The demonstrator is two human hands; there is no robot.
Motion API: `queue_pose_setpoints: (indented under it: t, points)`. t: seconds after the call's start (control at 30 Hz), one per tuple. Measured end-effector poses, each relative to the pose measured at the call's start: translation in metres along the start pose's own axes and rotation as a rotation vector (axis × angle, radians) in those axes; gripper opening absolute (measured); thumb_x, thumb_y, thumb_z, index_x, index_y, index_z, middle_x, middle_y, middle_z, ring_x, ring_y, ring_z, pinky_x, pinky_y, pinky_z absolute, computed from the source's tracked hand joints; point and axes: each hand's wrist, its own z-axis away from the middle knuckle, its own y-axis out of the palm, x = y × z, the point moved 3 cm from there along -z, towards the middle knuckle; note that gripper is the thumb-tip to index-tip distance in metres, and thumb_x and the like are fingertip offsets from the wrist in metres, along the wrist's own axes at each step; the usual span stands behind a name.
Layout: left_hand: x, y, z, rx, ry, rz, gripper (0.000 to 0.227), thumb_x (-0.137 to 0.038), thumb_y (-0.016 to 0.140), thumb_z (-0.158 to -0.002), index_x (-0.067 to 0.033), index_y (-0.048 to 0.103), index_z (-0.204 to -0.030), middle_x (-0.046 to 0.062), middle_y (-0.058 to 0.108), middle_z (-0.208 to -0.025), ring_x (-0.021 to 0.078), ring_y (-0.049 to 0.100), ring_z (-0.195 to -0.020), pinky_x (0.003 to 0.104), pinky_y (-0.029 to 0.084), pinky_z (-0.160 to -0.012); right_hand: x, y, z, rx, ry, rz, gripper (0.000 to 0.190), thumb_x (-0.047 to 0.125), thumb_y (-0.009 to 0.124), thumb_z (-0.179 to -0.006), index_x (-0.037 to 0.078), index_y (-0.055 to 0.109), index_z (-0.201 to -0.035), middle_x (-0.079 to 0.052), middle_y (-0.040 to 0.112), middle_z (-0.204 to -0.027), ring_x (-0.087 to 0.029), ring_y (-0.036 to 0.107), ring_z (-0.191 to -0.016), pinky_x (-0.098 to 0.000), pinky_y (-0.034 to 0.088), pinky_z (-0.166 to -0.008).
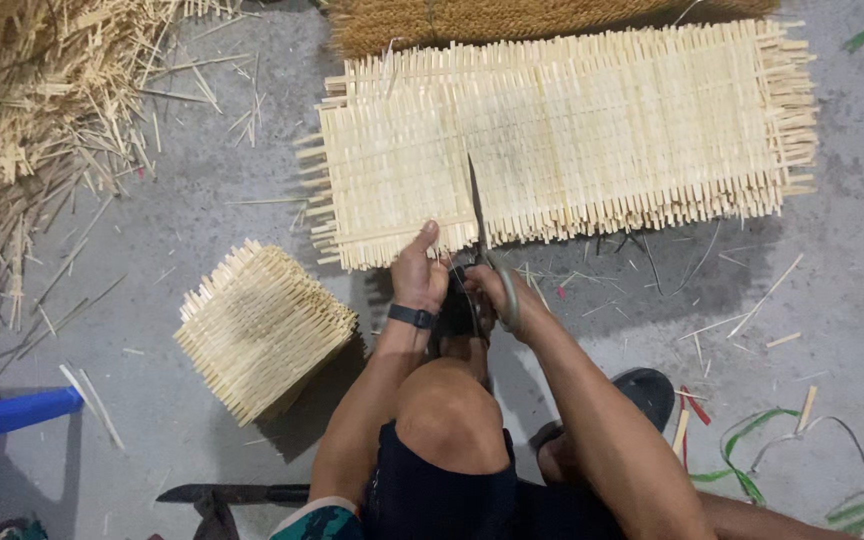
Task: The person cuts a large woven bamboo mat into smaller rectangular pieces using shears. They repeatedly trim the mat, stack the cut pieces, and continue cutting until the mat is reduced to a pile of smaller sections.
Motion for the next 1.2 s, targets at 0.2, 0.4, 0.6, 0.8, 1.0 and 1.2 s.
queue_pose_setpoints:
  t: [0.2, 0.4, 0.6, 0.8, 1.0, 1.2]
  points:
    - [-0.002, -0.001, 0.012, -0.013, -0.041, 0.03, 0.04, -0.01, 0.072, -0.091, 0.0062, 0.061, -0.127, 0.013, 0.067, -0.117, 0.0211, 0.063, -0.101, 0.037, 0.055, -0.08, -0.012, 0.009, -0.011, -0.252, -0.198, 0.226, 0.039, 0.036, 0.064, -0.088, -0.002, 0.072, -0.081, -0.014, 0.069, -0.067, -0.022, 0.061, -0.061, -0.0378, 0.049, -0.059]
    - [0.004, -0.007, 0.0, 0.043, -0.051, 0.059, 0.035, -0.01, 0.071, -0.093, 0.0039, 0.063, -0.125, 0.011, 0.067, -0.112, 0.0213, 0.063, -0.097, 0.035, 0.053, -0.076, -0.025, 0.012, -0.023, -0.377, -0.287, 0.329, 0.029, 0.023, 0.068, -0.085, -0.004, 0.072, -0.076, -0.019, 0.063, -0.058, -0.022, 0.061, -0.054, -0.039, 0.05, -0.057]
    - [0.007, -0.01, 0.004, 0.101, -0.054, 0.043, 0.028, -0.011, 0.074, -0.097, 0.0015, 0.065, -0.12, 0.012, 0.067, -0.107, 0.0217, 0.064, -0.088, 0.029, 0.048, -0.065, -0.009, 0.002, -0.036, -0.248, -0.27, 0.283, 0.034, 0.03, 0.063, -0.093, 0.0, 0.073, -0.081, -0.014, 0.069, -0.066, -0.02, 0.064, -0.059, -0.0397, 0.05, -0.06]
    - [-0.009, 0.014, 0.031, 0.105, -0.064, 0.119, 0.027, -0.007, 0.068, -0.094, 0.0059, 0.062, -0.116, 0.015, 0.067, -0.109, 0.0288, 0.069, -0.098, 0.042, 0.062, -0.083, -0.016, 0.008, -0.046, -0.377, -0.286, 0.363, 0.029, 0.021, 0.067, -0.084, -0.005, 0.071, -0.074, -0.024, 0.066, -0.064, -0.029, 0.065, -0.057, -0.0452, 0.052, -0.059]
    - [-0.008, 0.012, 0.029, 0.132, -0.09, 0.142, 0.027, -0.007, 0.067, -0.095, 0.0074, 0.061, -0.117, 0.016, 0.065, -0.112, 0.0306, 0.068, -0.099, 0.045, 0.062, -0.086, -0.032, 0.005, -0.055, -0.414, -0.453, 0.392, 0.02, 0.016, 0.066, -0.074, -0.004, 0.07, -0.072, -0.021, 0.066, -0.063, -0.027, 0.066, -0.055, -0.0431, 0.054, -0.059]
    - [-0.012, 0.011, 0.028, -0.015, -0.103, 0.06, 0.031, -0.009, 0.071, -0.091, 0.0002, 0.064, -0.12, 0.008, 0.064, -0.114, 0.0234, 0.064, -0.097, 0.041, 0.056, -0.083, 0.012, -0.004, -0.004, 0.167, -0.129, -0.152, 0.027, 0.032, 0.064, -0.089, 0.006, 0.064, -0.08, -0.008, 0.06, -0.061, -0.02, 0.054, -0.048, -0.0394, 0.044, -0.044]
